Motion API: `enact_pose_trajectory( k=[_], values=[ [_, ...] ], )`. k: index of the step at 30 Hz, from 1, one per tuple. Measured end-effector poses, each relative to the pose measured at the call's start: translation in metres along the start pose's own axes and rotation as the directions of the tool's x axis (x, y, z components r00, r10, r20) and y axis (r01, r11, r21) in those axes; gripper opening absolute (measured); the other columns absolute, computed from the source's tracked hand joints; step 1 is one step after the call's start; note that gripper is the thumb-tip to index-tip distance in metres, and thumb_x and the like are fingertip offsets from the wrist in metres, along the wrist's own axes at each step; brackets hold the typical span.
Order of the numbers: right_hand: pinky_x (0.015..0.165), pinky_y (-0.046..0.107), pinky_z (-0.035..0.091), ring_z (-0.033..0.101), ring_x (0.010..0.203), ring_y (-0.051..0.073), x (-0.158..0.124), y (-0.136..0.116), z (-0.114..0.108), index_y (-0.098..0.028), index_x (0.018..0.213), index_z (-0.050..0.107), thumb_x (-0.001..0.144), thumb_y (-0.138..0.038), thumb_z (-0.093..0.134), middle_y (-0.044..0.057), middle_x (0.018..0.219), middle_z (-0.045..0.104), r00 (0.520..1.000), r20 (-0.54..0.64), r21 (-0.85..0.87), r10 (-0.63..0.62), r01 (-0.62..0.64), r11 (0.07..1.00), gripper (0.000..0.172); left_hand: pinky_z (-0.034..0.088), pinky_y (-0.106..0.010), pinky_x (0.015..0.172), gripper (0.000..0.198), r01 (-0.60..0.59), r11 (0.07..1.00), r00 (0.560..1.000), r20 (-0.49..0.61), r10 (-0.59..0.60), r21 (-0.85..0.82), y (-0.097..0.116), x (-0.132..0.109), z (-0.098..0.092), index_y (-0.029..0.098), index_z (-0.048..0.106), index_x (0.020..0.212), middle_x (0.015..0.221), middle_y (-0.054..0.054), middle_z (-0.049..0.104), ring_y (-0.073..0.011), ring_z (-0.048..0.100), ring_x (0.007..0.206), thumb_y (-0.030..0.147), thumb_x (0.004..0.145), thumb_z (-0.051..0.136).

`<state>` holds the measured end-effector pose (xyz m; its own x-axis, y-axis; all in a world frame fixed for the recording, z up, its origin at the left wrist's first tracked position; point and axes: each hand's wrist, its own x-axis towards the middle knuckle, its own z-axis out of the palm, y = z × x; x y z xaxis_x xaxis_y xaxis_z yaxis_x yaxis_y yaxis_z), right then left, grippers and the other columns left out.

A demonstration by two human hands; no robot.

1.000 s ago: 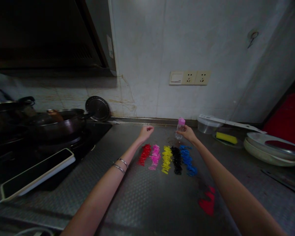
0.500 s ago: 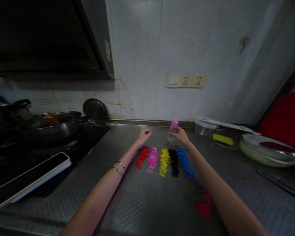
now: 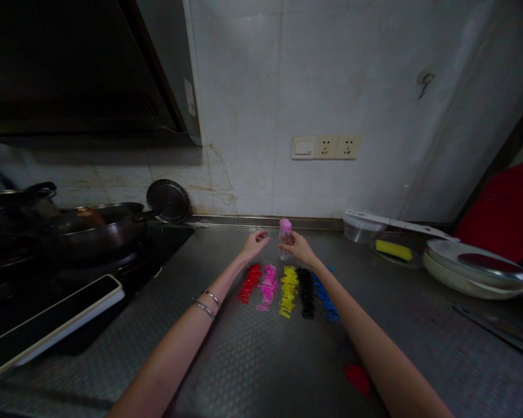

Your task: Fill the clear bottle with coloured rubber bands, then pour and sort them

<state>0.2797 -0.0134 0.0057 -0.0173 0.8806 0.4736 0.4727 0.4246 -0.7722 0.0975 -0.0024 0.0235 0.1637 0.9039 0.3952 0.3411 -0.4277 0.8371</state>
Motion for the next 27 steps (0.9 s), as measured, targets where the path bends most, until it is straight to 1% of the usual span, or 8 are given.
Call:
enact_pose_trajectory(
  k=[4, 6, 9, 11, 15, 18, 24, 27],
  values=[
    [0.062, 0.026, 0.046, 0.058, 0.068, 0.015, -0.002, 0.000, 0.000, -0.015, 0.088, 0.054, 0.059, -0.033, 0.068, 0.004, 0.081, 0.063, 1.000, 0.028, 0.024, 0.005, -0.005, 1.000, 0.037, 0.040, -0.032, 0.088, 0.040, -0.089, 0.995, 0.991, -0.100, 0.084, -0.051, 0.009, 0.002, 0.007, 0.013, 0.059, 0.105, 0.109, -0.010, 0.057, -0.0186, 0.051, 0.098, 0.018, 0.066, 0.064],
    [0.063, 0.027, 0.047, 0.058, 0.068, 0.015, -0.002, 0.001, 0.000, -0.015, 0.089, 0.054, 0.059, -0.032, 0.069, 0.004, 0.083, 0.063, 1.000, 0.026, 0.025, 0.009, -0.010, 1.000, 0.038, 0.037, -0.033, 0.092, 0.049, -0.096, 0.986, 0.993, -0.087, 0.084, -0.133, 0.018, 0.005, 0.013, 0.014, 0.055, 0.110, 0.115, -0.010, 0.054, -0.0196, 0.049, 0.104, 0.017, 0.063, 0.067],
    [0.066, 0.028, 0.047, 0.059, 0.071, 0.015, -0.002, 0.001, 0.001, -0.016, 0.091, 0.053, 0.059, -0.031, 0.068, 0.004, 0.084, 0.063, 1.000, 0.016, 0.037, 0.002, -0.002, 0.999, 0.038, 0.037, -0.033, 0.093, 0.064, -0.075, 0.961, 0.997, -0.012, 0.075, -0.266, 0.033, 0.012, 0.023, 0.014, 0.048, 0.119, 0.117, -0.011, 0.053, -0.0206, 0.048, 0.108, 0.013, 0.058, 0.069],
    [0.066, 0.028, 0.047, 0.059, 0.072, 0.015, -0.002, 0.000, 0.002, -0.016, 0.091, 0.053, 0.059, -0.029, 0.069, 0.004, 0.085, 0.062, 1.000, 0.017, 0.043, -0.005, 0.004, 0.999, 0.038, 0.038, -0.032, 0.091, 0.074, -0.049, 0.941, 0.996, 0.057, 0.072, -0.335, 0.043, 0.019, 0.030, 0.013, 0.040, 0.126, 0.117, -0.013, 0.054, -0.0200, 0.050, 0.107, 0.011, 0.057, 0.069],
    [0.067, 0.027, 0.048, 0.060, 0.072, 0.015, -0.003, -0.003, 0.002, -0.016, 0.092, 0.053, 0.058, -0.024, 0.069, 0.004, 0.084, 0.063, 1.000, 0.021, 0.036, 0.013, -0.013, 0.999, 0.039, 0.043, -0.031, 0.082, 0.088, 0.042, 0.913, 0.975, 0.218, 0.052, -0.406, 0.056, 0.032, 0.035, 0.012, 0.024, 0.135, 0.111, -0.014, 0.058, -0.0156, 0.057, 0.087, 0.009, 0.058, 0.067],
    [0.068, 0.028, 0.048, 0.060, 0.073, 0.015, -0.004, -0.005, 0.000, -0.016, 0.093, 0.054, 0.058, -0.023, 0.069, 0.005, 0.082, 0.064, 1.000, 0.013, 0.012, 0.009, -0.009, 1.000, 0.039, 0.044, -0.032, 0.080, 0.090, 0.072, 0.904, 0.955, 0.291, 0.060, -0.421, 0.056, 0.037, 0.032, 0.012, 0.021, 0.136, 0.099, -0.011, 0.063, -0.0142, 0.058, 0.081, 0.011, 0.059, 0.069],
    [0.069, 0.029, 0.048, 0.061, 0.072, 0.015, -0.005, -0.004, -0.002, -0.015, 0.096, 0.054, 0.059, -0.028, 0.070, 0.004, 0.083, 0.064, 1.000, 0.028, 0.007, -0.006, 0.006, 1.000, 0.042, 0.040, -0.032, 0.086, 0.096, 0.066, 0.889, 0.959, 0.275, 0.069, -0.453, 0.046, 0.036, 0.021, 0.010, 0.024, 0.135, 0.090, -0.005, 0.063, -0.0131, 0.057, 0.082, 0.011, 0.052, 0.073],
    [0.069, 0.029, 0.048, 0.060, 0.072, 0.015, -0.005, -0.004, -0.002, -0.016, 0.095, 0.055, 0.059, -0.031, 0.069, 0.004, 0.084, 0.065, 0.999, 0.032, -0.012, -0.017, 0.018, 1.000, 0.041, 0.041, -0.032, 0.086, 0.093, 0.027, 0.926, 0.970, 0.233, 0.066, -0.375, 0.046, 0.035, 0.020, 0.010, 0.027, 0.134, 0.089, -0.004, 0.062, -0.0127, 0.056, 0.082, 0.010, 0.053, 0.073]
  ],
)
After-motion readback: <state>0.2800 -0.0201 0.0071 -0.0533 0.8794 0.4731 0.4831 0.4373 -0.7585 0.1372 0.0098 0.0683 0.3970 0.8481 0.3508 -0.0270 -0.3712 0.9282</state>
